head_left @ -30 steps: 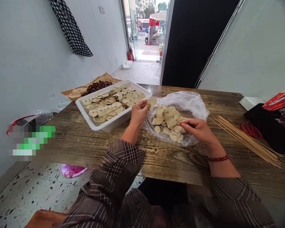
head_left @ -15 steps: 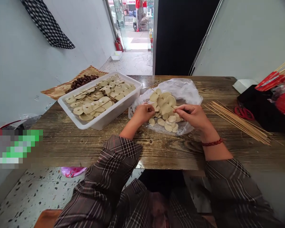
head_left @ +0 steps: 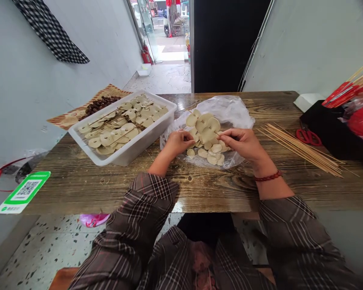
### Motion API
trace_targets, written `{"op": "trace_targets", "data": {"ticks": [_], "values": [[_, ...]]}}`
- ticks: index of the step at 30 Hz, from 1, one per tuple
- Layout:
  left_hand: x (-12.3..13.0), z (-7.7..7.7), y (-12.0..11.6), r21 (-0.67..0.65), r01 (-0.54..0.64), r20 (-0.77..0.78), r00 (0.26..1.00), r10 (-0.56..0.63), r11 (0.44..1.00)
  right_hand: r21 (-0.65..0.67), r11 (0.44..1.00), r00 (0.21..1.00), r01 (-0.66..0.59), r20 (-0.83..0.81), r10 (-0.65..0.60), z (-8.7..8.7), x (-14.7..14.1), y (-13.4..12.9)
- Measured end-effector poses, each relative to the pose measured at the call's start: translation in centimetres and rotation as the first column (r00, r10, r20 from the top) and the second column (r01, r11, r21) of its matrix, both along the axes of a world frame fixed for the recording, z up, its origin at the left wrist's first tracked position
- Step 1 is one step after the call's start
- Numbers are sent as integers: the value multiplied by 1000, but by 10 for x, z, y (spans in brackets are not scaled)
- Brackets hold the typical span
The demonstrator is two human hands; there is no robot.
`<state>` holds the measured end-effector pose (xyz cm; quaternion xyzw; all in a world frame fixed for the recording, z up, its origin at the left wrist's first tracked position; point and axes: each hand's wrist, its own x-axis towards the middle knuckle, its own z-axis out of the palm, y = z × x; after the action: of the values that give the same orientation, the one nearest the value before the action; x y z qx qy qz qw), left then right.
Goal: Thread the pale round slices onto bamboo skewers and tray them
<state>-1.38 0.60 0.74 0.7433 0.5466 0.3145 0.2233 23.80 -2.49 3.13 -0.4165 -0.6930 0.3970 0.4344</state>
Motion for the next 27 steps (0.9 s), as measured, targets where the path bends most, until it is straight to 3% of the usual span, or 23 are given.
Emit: {"op": "trace_targets", "data": {"ticks": [19,24,27], "values": [[10,2,-6,72,11,-153,988,0,997,32,999,1000,-7,25,6,1,-1,-1],[12,1,-5,79,-19,-138,990,30,997,40,999,999,-7,39,6,0,-1,-1],[12,0,-4,97,-90,-41,995,95,991,38,999,999,-4,44,2,-2,1,-1]]}}
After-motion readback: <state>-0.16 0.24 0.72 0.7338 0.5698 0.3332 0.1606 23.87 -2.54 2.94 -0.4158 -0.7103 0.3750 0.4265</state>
